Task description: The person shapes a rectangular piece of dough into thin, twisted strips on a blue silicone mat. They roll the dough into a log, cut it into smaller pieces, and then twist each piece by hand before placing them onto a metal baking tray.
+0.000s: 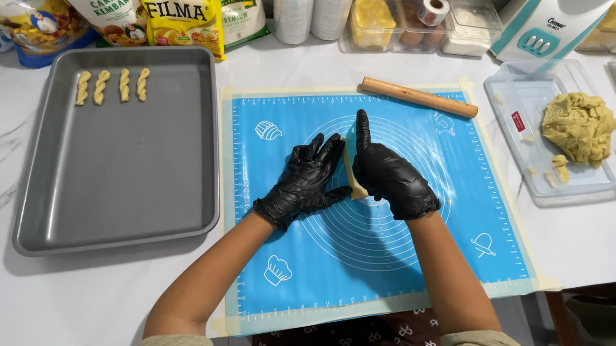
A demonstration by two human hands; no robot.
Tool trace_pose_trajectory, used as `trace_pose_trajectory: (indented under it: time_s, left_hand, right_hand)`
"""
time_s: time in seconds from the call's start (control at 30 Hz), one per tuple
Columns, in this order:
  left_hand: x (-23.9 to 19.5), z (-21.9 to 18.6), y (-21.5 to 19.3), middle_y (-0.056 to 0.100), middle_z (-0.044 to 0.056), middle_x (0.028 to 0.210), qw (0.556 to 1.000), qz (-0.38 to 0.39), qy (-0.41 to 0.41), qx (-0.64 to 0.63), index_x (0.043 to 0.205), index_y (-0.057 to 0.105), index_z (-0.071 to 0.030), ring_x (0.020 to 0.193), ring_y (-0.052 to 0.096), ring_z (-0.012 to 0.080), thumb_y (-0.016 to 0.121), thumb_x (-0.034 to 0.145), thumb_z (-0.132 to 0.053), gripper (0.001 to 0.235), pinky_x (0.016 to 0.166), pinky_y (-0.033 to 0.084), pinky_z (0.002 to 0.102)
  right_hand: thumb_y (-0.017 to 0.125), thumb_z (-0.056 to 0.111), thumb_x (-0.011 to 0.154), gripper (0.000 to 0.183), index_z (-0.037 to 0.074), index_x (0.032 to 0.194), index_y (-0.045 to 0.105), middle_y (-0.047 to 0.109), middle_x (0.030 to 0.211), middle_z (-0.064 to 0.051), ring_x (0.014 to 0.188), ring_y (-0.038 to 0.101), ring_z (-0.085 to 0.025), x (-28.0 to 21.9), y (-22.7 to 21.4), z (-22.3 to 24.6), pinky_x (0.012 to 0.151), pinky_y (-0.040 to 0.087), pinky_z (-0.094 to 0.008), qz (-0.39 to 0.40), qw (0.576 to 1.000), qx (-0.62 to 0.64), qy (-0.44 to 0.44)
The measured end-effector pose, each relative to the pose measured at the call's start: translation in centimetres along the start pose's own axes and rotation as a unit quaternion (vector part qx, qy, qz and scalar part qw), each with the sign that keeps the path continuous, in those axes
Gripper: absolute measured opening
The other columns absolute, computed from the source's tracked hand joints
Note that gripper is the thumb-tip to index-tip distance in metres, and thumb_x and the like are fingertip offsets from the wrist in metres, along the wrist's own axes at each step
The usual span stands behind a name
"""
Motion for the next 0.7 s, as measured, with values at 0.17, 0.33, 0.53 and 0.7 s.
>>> trace_pose_trajectory:
  time_s: [0.17, 0.33, 0.53, 0.7]
  left_hand:
    - [0.1, -0.1, -1.9, 0.031, 0.006, 0.166, 0.999, -0.047, -0.014, 0.006, 0.155, 0.047, -0.018, 0.146, 0.040, 0.0308, 0.057, 0.104, -0.032, 0.054, 0.101, 0.041, 0.044]
    - [0.1, -0.4, -2.2, 0.031, 0.012, 0.166, 0.997, -0.042, 0.011, 0.057, 0.154, 0.048, -0.015, 0.146, 0.040, 0.0338, 0.064, 0.099, -0.036, 0.061, 0.097, 0.041, 0.047]
    - [-0.1, -0.2, -2.2, 0.030, 0.007, 0.168, 0.999, -0.025, 0.000, 0.030, 0.159, 0.040, -0.020, 0.148, 0.038, 0.0319, 0.058, 0.103, -0.030, 0.060, 0.101, 0.039, 0.047]
    - [-0.2, -0.5, -3.5, 0.035, 0.007, 0.164, 1.000, -0.026, -0.005, 0.017, 0.156, 0.043, -0.018, 0.147, 0.037, 0.0314, 0.058, 0.106, -0.031, 0.054, 0.107, 0.036, 0.047]
  right_hand:
    - [0.060, 0.028, 0.097, 0.039, -0.005, 0.097, 0.081, 0.073, 0.073, -0.011, 0.060, 0.069, -0.019, -2.1, -0.9, 3.5, 0.057, 0.053, -0.023, -0.043, 0.978, 0.005, 0.204]
    - [0.071, 0.042, 0.091, 0.044, 0.000, 0.080, 0.074, 0.069, 0.059, -0.021, 0.051, 0.072, -0.033, -1.4, 0.7, -3.4, 0.038, 0.057, -0.038, -0.010, 0.988, 0.154, -0.014]
    - [0.066, 0.045, 0.094, 0.050, 0.000, 0.074, 0.074, 0.068, 0.057, -0.021, 0.049, 0.071, -0.031, -2.8, 1.1, -0.9, 0.039, 0.057, -0.036, 0.000, 0.990, 0.141, -0.017]
    - [0.063, 0.035, 0.094, 0.044, -0.004, 0.087, 0.081, 0.075, 0.070, -0.014, 0.061, 0.072, -0.023, -5.7, 0.0, 1.8, 0.051, 0.053, -0.022, -0.075, 0.912, -0.114, 0.387]
Point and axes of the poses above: each hand's wrist, its own x-axis towards the middle knuckle, its own y-axis out of the palm, z = x × y, the point moved 5 cm from there along x, towards the middle knuckle
